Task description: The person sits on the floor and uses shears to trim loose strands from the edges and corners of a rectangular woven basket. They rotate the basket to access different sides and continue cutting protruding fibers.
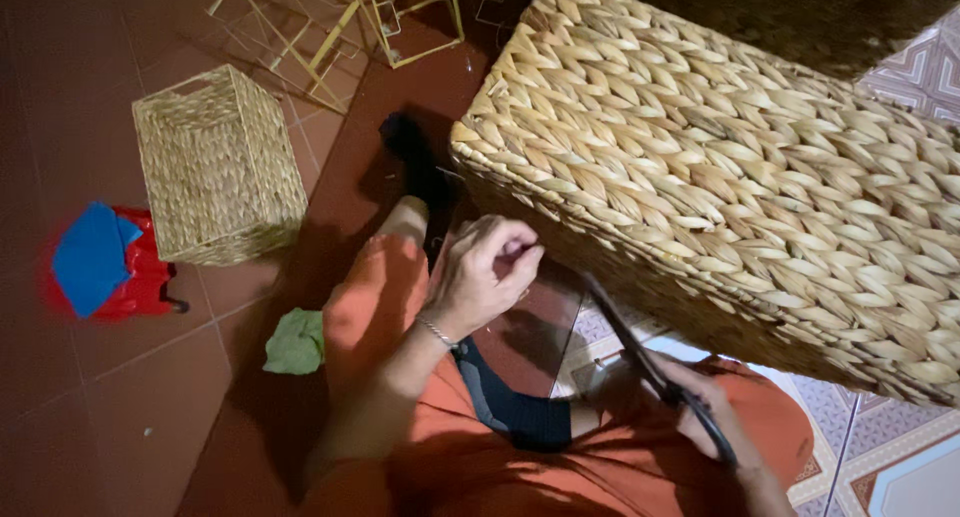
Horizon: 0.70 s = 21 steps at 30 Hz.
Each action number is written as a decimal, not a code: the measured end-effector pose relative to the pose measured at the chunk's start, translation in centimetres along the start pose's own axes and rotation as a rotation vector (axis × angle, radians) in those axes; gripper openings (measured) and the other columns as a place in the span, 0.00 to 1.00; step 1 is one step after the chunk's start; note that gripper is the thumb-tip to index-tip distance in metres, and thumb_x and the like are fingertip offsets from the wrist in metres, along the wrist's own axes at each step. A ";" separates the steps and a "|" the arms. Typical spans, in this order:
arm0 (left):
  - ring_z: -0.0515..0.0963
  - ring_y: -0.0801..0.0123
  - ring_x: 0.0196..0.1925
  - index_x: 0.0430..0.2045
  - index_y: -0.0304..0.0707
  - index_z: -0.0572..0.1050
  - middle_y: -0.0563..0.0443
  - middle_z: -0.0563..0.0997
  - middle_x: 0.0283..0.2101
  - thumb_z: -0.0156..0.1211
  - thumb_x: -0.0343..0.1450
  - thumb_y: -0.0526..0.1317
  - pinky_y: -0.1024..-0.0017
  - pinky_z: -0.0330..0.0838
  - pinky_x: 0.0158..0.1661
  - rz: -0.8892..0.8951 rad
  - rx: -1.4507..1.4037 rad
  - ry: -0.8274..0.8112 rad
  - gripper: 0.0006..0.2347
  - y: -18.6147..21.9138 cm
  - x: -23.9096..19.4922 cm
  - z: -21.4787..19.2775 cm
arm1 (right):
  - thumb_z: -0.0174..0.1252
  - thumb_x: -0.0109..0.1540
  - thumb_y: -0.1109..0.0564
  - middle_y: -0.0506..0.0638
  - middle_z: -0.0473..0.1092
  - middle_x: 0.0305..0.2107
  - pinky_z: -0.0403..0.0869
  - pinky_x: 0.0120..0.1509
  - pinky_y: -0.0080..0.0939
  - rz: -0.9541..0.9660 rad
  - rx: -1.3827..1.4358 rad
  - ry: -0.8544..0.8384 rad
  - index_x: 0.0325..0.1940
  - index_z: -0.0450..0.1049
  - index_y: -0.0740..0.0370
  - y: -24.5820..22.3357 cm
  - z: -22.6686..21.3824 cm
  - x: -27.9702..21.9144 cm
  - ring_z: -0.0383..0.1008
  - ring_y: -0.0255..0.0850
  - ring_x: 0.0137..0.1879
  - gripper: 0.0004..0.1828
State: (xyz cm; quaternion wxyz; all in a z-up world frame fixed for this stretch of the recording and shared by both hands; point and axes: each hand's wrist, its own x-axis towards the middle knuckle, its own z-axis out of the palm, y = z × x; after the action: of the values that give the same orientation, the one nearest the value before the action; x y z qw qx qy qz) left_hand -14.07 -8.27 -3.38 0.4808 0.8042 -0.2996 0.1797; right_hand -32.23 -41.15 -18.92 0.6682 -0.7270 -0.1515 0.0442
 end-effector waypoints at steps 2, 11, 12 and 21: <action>0.78 0.61 0.34 0.37 0.35 0.75 0.49 0.77 0.32 0.67 0.70 0.30 0.66 0.73 0.39 0.043 -0.009 0.119 0.06 0.6 0.3 1.4 | 0.47 0.66 0.24 0.51 0.72 0.57 0.71 0.60 0.34 0.042 -0.110 0.058 0.69 0.65 0.70 -0.3 -0.6 -1.1 0.74 0.36 0.58 0.48; 0.78 0.59 0.36 0.41 0.27 0.76 0.45 0.78 0.36 0.71 0.71 0.31 0.62 0.72 0.39 0.398 0.344 0.184 0.10 1.3 2.2 3.1 | 0.51 0.56 0.19 0.46 0.75 0.35 0.69 0.39 0.33 0.563 -0.025 0.206 0.63 0.73 0.67 -0.7 -0.1 -2.4 0.69 0.34 0.36 0.52; 0.77 0.59 0.36 0.40 0.27 0.76 0.46 0.78 0.36 0.71 0.71 0.31 0.61 0.72 0.40 0.411 0.355 0.173 0.10 1.3 2.3 3.0 | 0.51 0.56 0.18 0.46 0.75 0.35 0.69 0.39 0.33 0.492 -0.038 0.183 0.64 0.72 0.68 -0.8 0.0 -2.3 0.70 0.33 0.36 0.53; 0.75 0.56 0.40 0.43 0.23 0.75 0.43 0.74 0.37 0.58 0.71 0.31 0.61 0.72 0.43 0.503 0.437 -0.075 0.09 1.2 3.4 1.3 | 0.45 0.54 0.15 0.44 0.73 0.30 0.69 0.34 0.32 0.379 -0.057 0.123 0.65 0.73 0.68 -0.8 0.3 -2.4 0.68 0.32 0.32 0.58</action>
State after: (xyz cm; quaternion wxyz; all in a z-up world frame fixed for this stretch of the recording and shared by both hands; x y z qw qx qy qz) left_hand -12.23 -10.92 -1.25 0.2264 0.7951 -0.4606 0.3232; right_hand -34.69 -41.42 -18.52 0.6352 -0.7624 0.0280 0.1203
